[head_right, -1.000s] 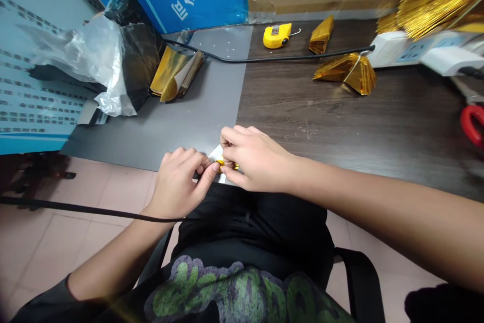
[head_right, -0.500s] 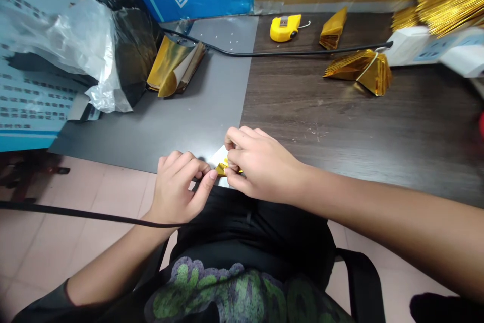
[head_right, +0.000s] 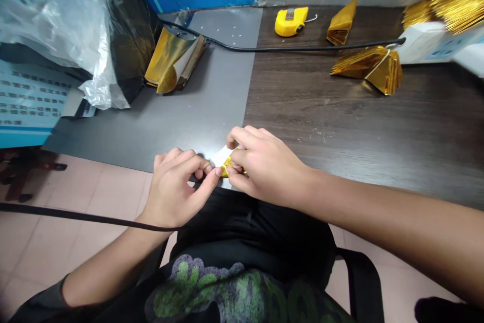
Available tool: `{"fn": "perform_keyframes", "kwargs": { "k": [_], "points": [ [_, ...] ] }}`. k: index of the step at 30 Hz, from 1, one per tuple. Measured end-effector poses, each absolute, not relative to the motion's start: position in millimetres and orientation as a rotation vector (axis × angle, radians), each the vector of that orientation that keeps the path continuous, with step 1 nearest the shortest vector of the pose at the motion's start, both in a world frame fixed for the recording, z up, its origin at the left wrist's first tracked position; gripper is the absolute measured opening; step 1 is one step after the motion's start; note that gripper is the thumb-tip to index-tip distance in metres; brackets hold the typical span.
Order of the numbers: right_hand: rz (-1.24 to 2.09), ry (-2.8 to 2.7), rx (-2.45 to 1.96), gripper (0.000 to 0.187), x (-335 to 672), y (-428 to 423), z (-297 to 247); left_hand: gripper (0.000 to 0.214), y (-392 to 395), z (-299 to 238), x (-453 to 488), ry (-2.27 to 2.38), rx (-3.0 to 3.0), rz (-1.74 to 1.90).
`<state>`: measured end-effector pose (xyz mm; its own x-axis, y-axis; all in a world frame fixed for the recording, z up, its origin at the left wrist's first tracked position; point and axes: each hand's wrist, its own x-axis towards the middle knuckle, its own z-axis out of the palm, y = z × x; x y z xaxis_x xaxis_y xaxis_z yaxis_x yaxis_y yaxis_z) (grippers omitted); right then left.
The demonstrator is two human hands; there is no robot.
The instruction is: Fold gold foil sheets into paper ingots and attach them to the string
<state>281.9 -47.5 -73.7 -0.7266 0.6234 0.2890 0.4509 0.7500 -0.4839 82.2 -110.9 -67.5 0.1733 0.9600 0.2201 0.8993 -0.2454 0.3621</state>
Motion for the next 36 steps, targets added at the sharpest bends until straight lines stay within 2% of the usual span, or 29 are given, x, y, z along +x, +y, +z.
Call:
{"fn": "perform_keyframes", "kwargs": {
  "k": [26,36],
  "points": [
    [0.563,-2.514,-0.842,0.033,279,-48,-76,0.034,-101,-46,89,1.909,2.208,0.143],
    [0.57,-2.523,-0.846,0.029,279,-47,-76,0.033,-101,-48,89,1.902,2.323,0.194]
  ]
}}
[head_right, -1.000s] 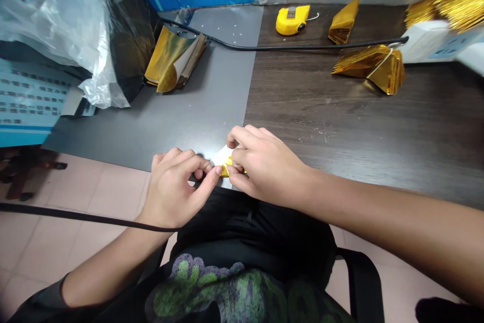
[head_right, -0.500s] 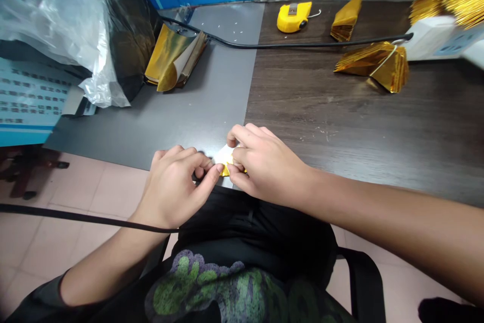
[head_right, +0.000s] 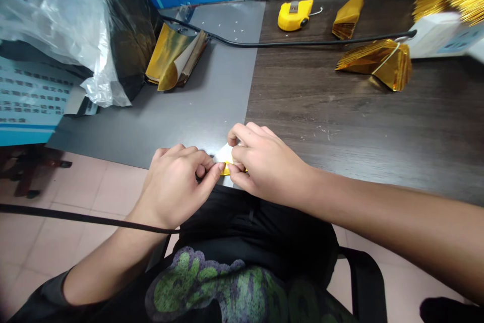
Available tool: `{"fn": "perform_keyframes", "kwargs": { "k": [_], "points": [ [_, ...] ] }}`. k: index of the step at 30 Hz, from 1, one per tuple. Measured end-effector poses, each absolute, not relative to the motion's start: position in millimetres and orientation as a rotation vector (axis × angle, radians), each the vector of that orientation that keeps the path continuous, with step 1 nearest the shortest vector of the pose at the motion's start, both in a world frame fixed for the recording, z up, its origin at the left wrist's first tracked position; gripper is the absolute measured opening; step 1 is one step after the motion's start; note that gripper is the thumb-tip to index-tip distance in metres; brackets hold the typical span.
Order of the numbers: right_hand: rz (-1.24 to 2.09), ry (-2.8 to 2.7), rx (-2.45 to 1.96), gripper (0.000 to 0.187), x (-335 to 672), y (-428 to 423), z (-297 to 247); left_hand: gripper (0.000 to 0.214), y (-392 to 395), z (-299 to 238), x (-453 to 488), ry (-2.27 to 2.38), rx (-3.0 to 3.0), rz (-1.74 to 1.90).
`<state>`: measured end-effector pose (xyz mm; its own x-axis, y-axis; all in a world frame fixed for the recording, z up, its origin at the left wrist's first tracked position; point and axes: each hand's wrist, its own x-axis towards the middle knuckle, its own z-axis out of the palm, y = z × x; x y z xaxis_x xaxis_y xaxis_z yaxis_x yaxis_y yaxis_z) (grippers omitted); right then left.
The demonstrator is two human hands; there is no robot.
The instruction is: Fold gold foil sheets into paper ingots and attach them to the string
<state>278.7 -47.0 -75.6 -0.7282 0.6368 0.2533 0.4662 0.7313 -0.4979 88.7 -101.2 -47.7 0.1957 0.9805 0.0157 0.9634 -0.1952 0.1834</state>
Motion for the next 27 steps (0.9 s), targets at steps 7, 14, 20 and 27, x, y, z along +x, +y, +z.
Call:
{"fn": "perform_keyframes", "kwargs": {
  "k": [7,14,20,27],
  "points": [
    [0.613,-2.53,-0.822,0.013,281,-45,-76,0.032,-105,-51,89,1.933,2.317,0.113],
    [0.612,-2.546,-0.83,0.014,282,-45,-77,0.031,-121,-64,66,2.051,2.244,0.259],
    [0.61,-2.547,-0.819,0.015,282,-45,-77,0.013,-129,-72,48,1.867,2.318,0.739],
    [0.582,-2.527,-0.806,0.013,282,-45,-80,0.039,-127,-96,60,1.418,2.767,0.774]
  ]
}}
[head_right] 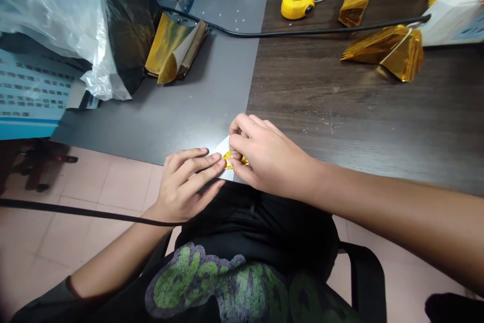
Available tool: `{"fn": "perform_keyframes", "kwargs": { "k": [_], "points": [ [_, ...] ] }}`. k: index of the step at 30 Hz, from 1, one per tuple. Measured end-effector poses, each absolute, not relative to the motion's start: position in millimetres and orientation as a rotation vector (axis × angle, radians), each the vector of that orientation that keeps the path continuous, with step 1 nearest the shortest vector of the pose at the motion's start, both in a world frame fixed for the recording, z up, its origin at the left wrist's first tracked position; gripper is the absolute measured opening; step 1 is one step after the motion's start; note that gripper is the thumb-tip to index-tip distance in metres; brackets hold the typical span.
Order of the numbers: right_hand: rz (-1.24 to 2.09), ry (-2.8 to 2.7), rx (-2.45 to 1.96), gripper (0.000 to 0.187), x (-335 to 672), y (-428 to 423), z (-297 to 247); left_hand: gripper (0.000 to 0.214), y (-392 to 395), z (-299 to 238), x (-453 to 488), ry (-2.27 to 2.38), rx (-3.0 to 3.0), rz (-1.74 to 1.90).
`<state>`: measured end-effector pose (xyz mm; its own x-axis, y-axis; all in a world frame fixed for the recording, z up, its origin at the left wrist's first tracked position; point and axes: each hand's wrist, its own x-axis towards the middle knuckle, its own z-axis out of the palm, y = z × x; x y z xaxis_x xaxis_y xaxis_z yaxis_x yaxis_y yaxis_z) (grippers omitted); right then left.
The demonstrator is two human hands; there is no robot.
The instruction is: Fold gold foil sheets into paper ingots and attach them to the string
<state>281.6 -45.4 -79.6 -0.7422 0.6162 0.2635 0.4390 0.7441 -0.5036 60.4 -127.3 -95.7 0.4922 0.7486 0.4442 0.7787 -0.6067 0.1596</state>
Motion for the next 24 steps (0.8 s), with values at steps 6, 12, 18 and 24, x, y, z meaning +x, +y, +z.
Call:
{"fn": "perform_keyframes", "kwargs": {
  "k": [6,12,18,24],
  "points": [
    [0.666,-2.553,-0.754,0.011,289,-40,-75,0.037,-128,-104,63,-1.396,-2.551,-0.855],
    [0.862,-2.662,-0.53,0.015,306,-25,-66,0.034,-128,-102,68,-1.45,-2.55,-0.861],
    [0.965,-2.847,-0.276,0.028,320,-5,-53,0.029,-128,-101,70,-1.46,-2.539,-0.842],
    [0.913,-2.892,-0.228,0.03,322,-2,-53,0.029,-128,-101,72,-1.45,-2.533,-0.835]
  ]
}}
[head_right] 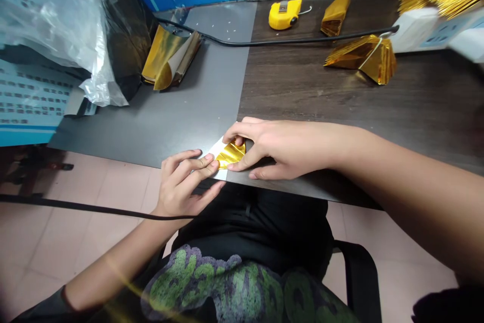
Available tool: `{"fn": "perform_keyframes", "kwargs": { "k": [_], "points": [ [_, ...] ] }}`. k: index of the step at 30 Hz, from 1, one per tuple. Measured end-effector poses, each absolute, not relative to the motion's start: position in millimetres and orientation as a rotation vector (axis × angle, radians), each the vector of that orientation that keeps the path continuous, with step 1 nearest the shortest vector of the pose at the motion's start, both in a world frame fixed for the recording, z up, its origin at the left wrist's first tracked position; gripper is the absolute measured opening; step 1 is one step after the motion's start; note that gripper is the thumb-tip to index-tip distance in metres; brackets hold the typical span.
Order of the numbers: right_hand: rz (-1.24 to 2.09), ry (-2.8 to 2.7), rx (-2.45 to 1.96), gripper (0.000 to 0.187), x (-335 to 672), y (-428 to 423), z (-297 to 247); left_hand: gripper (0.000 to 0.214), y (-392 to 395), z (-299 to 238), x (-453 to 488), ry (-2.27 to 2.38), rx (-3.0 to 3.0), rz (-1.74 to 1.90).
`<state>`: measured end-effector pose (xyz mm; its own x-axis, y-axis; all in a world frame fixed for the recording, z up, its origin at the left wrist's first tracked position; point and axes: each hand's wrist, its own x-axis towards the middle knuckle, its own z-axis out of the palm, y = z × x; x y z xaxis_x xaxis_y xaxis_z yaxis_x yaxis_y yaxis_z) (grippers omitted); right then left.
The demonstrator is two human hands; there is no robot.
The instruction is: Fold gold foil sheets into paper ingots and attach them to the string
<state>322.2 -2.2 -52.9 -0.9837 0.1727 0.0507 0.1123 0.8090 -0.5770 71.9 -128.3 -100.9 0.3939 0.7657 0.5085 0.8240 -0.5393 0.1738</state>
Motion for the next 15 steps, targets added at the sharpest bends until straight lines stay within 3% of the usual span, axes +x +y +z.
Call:
{"fn": "perform_keyframes", "kwargs": {
  "k": [6,15],
  "points": [
    [0.92,-2.868,-0.199,0.018,323,-3,-49,0.026,-128,-101,70,-1.423,-2.517,-0.821],
    [0.717,-2.723,-0.103,0.027,313,-11,-59,0.025,-133,-91,77,-1.278,-2.609,-0.842]
  ]
}}
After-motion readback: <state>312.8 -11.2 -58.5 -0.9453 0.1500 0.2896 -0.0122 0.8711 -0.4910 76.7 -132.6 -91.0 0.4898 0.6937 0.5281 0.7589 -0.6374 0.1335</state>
